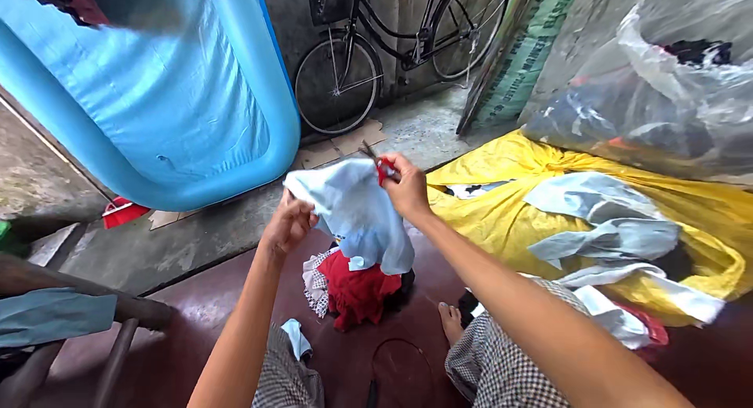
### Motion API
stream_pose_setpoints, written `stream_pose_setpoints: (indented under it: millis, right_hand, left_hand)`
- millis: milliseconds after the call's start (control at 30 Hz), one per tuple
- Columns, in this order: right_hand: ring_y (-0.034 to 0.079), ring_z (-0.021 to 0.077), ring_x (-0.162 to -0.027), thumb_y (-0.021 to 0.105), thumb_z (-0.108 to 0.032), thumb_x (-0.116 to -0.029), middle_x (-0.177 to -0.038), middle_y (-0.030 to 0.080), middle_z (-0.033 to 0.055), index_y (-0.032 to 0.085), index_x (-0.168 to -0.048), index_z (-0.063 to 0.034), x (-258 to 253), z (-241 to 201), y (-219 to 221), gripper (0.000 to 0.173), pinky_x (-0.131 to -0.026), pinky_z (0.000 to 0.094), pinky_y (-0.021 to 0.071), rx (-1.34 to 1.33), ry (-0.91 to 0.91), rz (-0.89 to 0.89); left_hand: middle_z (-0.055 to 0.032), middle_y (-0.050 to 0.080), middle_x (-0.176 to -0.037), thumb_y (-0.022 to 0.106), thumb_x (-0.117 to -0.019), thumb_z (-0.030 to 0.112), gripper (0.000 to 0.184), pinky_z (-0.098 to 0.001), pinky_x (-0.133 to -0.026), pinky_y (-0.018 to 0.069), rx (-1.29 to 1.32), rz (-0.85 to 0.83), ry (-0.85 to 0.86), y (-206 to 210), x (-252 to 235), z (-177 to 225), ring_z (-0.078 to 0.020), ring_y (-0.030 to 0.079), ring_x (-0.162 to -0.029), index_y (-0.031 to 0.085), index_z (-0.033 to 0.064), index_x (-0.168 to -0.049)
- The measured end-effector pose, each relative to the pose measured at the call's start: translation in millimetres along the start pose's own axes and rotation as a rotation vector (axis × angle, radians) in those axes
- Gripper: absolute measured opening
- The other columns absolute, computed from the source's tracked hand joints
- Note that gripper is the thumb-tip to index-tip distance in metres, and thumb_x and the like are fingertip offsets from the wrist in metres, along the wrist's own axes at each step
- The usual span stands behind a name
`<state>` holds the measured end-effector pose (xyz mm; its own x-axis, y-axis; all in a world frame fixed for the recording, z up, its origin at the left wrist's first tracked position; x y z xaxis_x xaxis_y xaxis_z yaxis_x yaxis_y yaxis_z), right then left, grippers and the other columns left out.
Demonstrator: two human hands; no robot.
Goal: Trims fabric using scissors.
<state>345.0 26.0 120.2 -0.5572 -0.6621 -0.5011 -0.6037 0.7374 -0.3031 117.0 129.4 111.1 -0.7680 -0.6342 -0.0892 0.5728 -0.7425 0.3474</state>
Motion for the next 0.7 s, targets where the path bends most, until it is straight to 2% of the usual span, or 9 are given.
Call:
stream_pose_setpoints:
  millis: [100, 167, 233, 267, 333, 367, 467, 533, 700]
  right_hand:
    - [0.067, 0.0343, -0.107, 0.068, 0.004, -0.0853, -0.115, 0.070, 0.0187, 0.067, -0.124, -0.0024, 48.0, 66.6, 12.8, 0.040, -0.093, 0.0596, 0.0534, 0.136, 0.224, -0.251]
    - [0.067, 0.0379, -0.101, 0.072, -0.002, -0.0849, -0.111, 0.069, 0.0219, 0.066, -0.123, -0.0015, 91.5, 109.8, 27.4, 0.038, -0.088, 0.0617, 0.0539, 0.188, 0.424, -0.431]
    - [0.068, 0.0389, -0.093, 0.074, -0.009, -0.0879, -0.106, 0.068, 0.0237, 0.064, -0.122, 0.0000, 129.4, 123.0, 50.9, 0.036, -0.083, 0.0603, 0.0546, 0.185, 0.529, -0.569]
    - [0.071, 0.0361, -0.087, 0.073, -0.012, -0.0890, -0.104, 0.070, 0.0221, 0.064, -0.123, -0.0016, 144.6, 122.7, 65.2, 0.037, -0.079, 0.0567, 0.0580, 0.144, 0.559, -0.621]
    - [0.071, 0.0315, -0.080, 0.071, -0.015, -0.0913, -0.101, 0.070, 0.0203, 0.062, -0.125, -0.0025, 165.2, 111.2, 88.8, 0.036, -0.073, 0.0506, 0.0597, -0.006, 0.598, -0.683]
    - [0.070, 0.0294, -0.081, 0.069, -0.016, -0.0926, -0.103, 0.069, 0.0195, 0.061, -0.127, -0.0029, 174.1, 104.1, 96.3, 0.038, -0.074, 0.0480, 0.0594, -0.077, 0.631, -0.708]
    - [0.069, 0.0234, -0.083, 0.067, -0.019, -0.0961, -0.112, 0.067, 0.0173, 0.051, -0.139, -0.0028, 201.6, 86.8, 102.3, 0.049, -0.074, 0.0407, 0.0586, -0.263, 0.802, -0.711]
    - [0.069, 0.0220, -0.079, 0.070, -0.022, -0.0945, -0.109, 0.066, 0.0163, 0.043, -0.140, -0.0028, 213.1, 83.5, 103.5, 0.056, -0.070, 0.0381, 0.0592, -0.354, 0.883, -0.655]
    - [0.070, 0.0196, -0.074, 0.072, -0.012, -0.0894, -0.105, 0.070, 0.0156, 0.055, -0.130, 0.0004, 202.0, 56.9, 107.8, 0.045, -0.066, 0.0354, 0.0603, -0.363, 0.668, -0.694]
  left_hand:
    - [-0.0042, 0.066, -0.104, 0.054, -0.0945, 0.003, 0.053, -0.0266, -0.066, 0.0567, -0.046, 0.117, -0.238, -20.7, 32.4, -88.4, -0.0097, 0.064, -0.074, 0.039, 0.0210, -0.142]
    - [-0.0037, 0.061, -0.087, 0.052, -0.0944, -0.002, 0.043, -0.0272, -0.059, 0.0524, 0.009, 0.242, -0.393, -42.5, 45.1, -151.3, -0.0102, 0.058, -0.063, 0.046, 0.0138, -0.134]
    - [-0.0035, 0.052, -0.066, 0.054, -0.0916, -0.007, 0.030, -0.0269, -0.051, 0.0485, 0.046, 0.384, -0.511, -53.9, 58.7, -195.3, -0.0114, 0.051, -0.051, 0.046, 0.0067, -0.117]
    - [-0.0046, 0.051, -0.067, 0.056, -0.0914, -0.008, 0.039, -0.0279, -0.051, 0.0495, 0.034, 0.403, -0.544, -54.2, 64.8, -208.0, -0.0125, 0.051, -0.051, 0.042, 0.0067, -0.124]
    - [-0.0100, 0.058, -0.082, 0.058, -0.0925, -0.007, 0.065, -0.0300, -0.055, 0.0516, -0.045, 0.349, -0.569, -51.0, 69.6, -219.9, -0.0147, 0.056, -0.058, 0.033, 0.0081, -0.151]
    - [-0.0118, 0.062, -0.088, 0.058, -0.0929, -0.006, 0.062, -0.0294, -0.056, 0.0513, -0.098, 0.323, -0.568, -49.9, 70.6, -222.4, -0.0148, 0.057, -0.061, 0.039, 0.0055, -0.151]
    - [-0.0131, 0.067, -0.098, 0.057, -0.0948, -0.005, 0.036, -0.0280, -0.061, 0.0537, -0.142, 0.282, -0.552, -49.1, 76.4, -226.0, -0.0145, 0.062, -0.067, 0.058, -0.0023, -0.131]
    - [-0.0115, 0.069, -0.088, 0.053, -0.0969, -0.005, 0.021, -0.0279, -0.062, 0.0553, -0.109, 0.302, -0.546, -50.4, 79.7, -226.4, -0.0141, 0.063, -0.066, 0.063, -0.0048, -0.115]
    - [-0.0095, 0.069, -0.077, 0.050, -0.1012, -0.002, 0.012, -0.0309, -0.061, 0.0585, -0.121, 0.313, -0.596, -51.5, 87.6, -235.2, -0.0158, 0.067, -0.065, 0.062, -0.0026, -0.100]
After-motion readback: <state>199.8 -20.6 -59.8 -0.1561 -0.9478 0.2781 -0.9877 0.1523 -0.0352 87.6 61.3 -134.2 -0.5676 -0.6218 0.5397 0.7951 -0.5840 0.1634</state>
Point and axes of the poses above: each hand's wrist, its own x-axis away from the middle knuckle, its own y-axis out of the palm, z = x × y, the point moved 9 cm from there along -x, towards the middle knuckle
